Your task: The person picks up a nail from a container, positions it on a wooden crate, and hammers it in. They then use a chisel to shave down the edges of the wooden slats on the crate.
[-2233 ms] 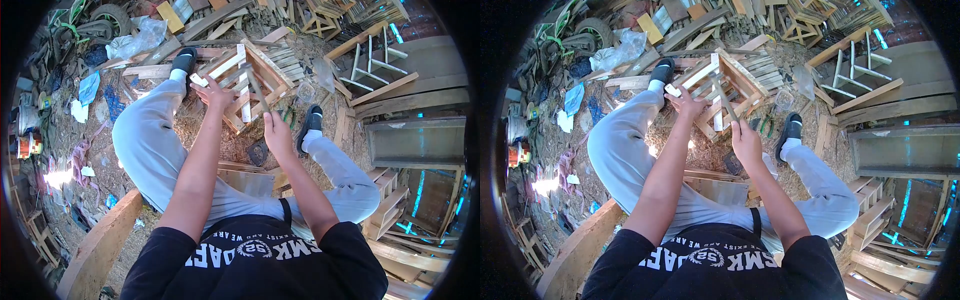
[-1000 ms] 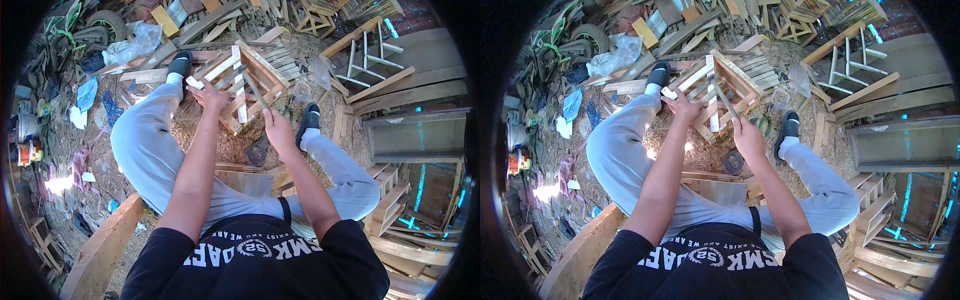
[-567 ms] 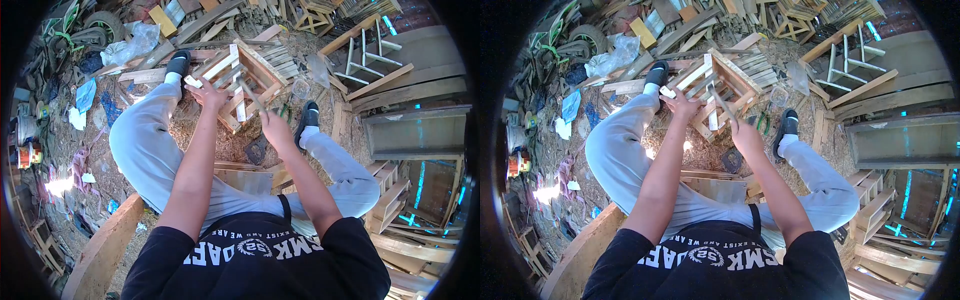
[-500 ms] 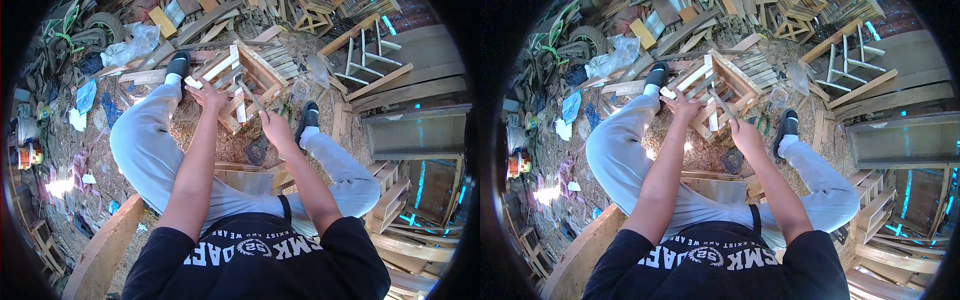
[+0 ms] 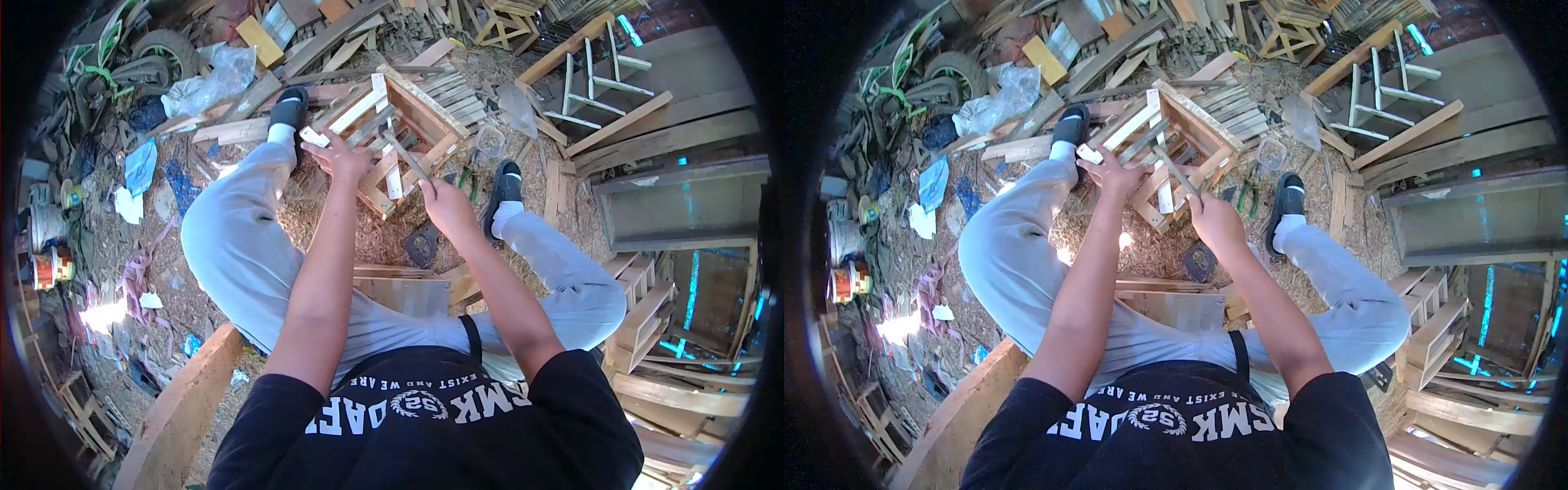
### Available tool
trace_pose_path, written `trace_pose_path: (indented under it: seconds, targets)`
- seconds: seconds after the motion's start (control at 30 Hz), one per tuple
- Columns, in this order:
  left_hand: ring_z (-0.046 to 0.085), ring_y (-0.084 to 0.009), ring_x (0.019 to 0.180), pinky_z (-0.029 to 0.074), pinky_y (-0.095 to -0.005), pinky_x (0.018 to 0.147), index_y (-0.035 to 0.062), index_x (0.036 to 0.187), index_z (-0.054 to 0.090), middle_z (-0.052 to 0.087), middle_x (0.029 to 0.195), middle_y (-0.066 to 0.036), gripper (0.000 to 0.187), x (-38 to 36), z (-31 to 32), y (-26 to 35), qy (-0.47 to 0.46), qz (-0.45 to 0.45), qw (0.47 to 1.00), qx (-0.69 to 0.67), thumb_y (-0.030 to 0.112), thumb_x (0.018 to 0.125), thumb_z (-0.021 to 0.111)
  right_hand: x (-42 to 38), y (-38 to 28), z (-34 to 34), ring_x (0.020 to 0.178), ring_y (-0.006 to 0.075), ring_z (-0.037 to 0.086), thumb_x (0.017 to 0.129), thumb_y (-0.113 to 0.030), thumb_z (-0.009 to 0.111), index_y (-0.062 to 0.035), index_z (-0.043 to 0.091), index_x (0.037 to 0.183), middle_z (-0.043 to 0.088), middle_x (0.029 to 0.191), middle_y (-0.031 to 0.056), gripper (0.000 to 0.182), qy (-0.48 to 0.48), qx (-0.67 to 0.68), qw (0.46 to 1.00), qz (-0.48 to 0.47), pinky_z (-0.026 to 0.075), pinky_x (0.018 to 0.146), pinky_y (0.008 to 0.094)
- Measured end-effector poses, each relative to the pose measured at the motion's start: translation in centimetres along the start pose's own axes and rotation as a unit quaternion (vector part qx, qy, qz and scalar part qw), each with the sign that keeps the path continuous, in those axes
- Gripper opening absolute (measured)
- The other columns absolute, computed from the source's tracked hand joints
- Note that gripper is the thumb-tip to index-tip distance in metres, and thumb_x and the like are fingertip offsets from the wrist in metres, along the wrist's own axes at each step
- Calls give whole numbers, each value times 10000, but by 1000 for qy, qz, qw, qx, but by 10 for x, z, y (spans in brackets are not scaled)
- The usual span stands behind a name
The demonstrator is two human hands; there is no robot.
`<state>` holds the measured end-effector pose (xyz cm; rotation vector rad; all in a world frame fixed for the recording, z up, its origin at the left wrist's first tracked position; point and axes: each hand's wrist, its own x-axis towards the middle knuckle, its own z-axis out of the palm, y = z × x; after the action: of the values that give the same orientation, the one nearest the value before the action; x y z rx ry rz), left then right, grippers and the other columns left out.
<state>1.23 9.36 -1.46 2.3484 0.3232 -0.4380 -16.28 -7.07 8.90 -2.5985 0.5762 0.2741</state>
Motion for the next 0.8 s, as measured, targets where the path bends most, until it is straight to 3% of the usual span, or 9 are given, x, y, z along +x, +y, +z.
trace_pose_path:
  seconds: [0.23, 0.3, 0.37, 0.43, 0.47, 0.5, 0.57, 0.6, 0.8]
  targets:
    - [6, -647, 1641, 151, -564, 1363, 85, 1792, -22, -319, 1696, -456, 1322, -2, -2, 1, -12, 6, 1000, -3, 448, 875, 859, -1, 0, -2, 928, 502, 733, 1142, -488, 501, -45, 725, 1066, 763, 947, 271, 502, -4, 11, 999, 41, 568, 848, 618]
    - [-21, -606, 1663, 140, -488, 1380, 105, 1795, -32, -324, 1694, -457, 1513, 0, -2, -1, -10, -16, 1000, 13, 560, 745, 959, -7, -5, -10, 925, 513, 718, 1144, -470, 507, -33, 713, 1049, 754, 939, 274, 492, 21, 154, 983, 92, 557, 838, 599]
    - [-7, -601, 1662, 131, -540, 1375, 92, 1794, 71, -242, 1724, -457, 1434, -7, 3, 0, 16, -1, 1000, 19, 516, 755, 964, -14, 7, 7, 922, 530, 702, 1145, -438, 516, -21, 688, 1077, 742, 928, 291, 456, 78, 194, 970, 123, 538, 826, 597]
    - [-3, -614, 1655, 113, -594, 1365, 75, 1745, 260, -113, 1758, -433, 1086, -17, 10, 2, 80, 85, 990, 75, 421, 892, 837, -20, 27, 25, 920, 549, 691, 1144, -399, 528, -9, 658, 1094, 726, 909, 313, 414, 235, 245, 931, 132, 522, 814, 621]
    - [-1, -621, 1652, 104, -621, 1359, 67, 1720, 355, -48, 1776, -422, 920, -22, 15, 4, 109, 132, 980, 101, 374, 961, 773, -22, 37, 28, 922, 556, 691, 1133, -367, 544, -2, 644, 1097, 719, 909, 330, 380, 233, 264, 920, 170, 512, 812, 641]
    - [-1, -621, 1652, 104, -621, 1359, 67, 1720, 355, -48, 1776, -422, 920, -29, 19, 5, 102, 142, 979, 105, 374, 961, 773, -22, 49, 31, 922, 556, 691, 1133, -367, 544, -2, 644, 1097, 719, 909, 330, 380, 239, 266, 916, 180, 512, 812, 641]
    - [53, -560, 1677, 122, -615, 1364, 64, 1704, 393, 64, 1808, -356, 783, -45, 26, 2, 75, 325, 937, 102, 372, 1040, 672, -16, 78, 42, 917, 558, 703, 1114, -344, 562, -2, 646, 1088, 735, 914, 319, 354, 285, 238, 904, 212, 526, 812, 638]
    - [141, -468, 1695, 137, -578, 1378, 48, 1699, 402, 183, 1817, -286, 732, -58, 28, 6, 66, 335, 928, 149, 413, 1089, 577, -14, 87, 44, 919, 548, 722, 1090, -341, 588, 0, 656, 1091, 756, 928, 298, 348, 285, 220, 899, 250, 544, 820, 630]
    - [213, -370, 1701, 151, -525, 1395, 38, 1730, 336, 245, 1823, -217, 807, -55, 43, 0, 80, 349, 900, 249, 505, 1092, 497, -3, 146, 81, 1039, 515, 747, 1016, -266, 632, 39, 683, 1146, 765, 1058, 326, 335, 167, 205, 914, 308, 577, 917, 616]
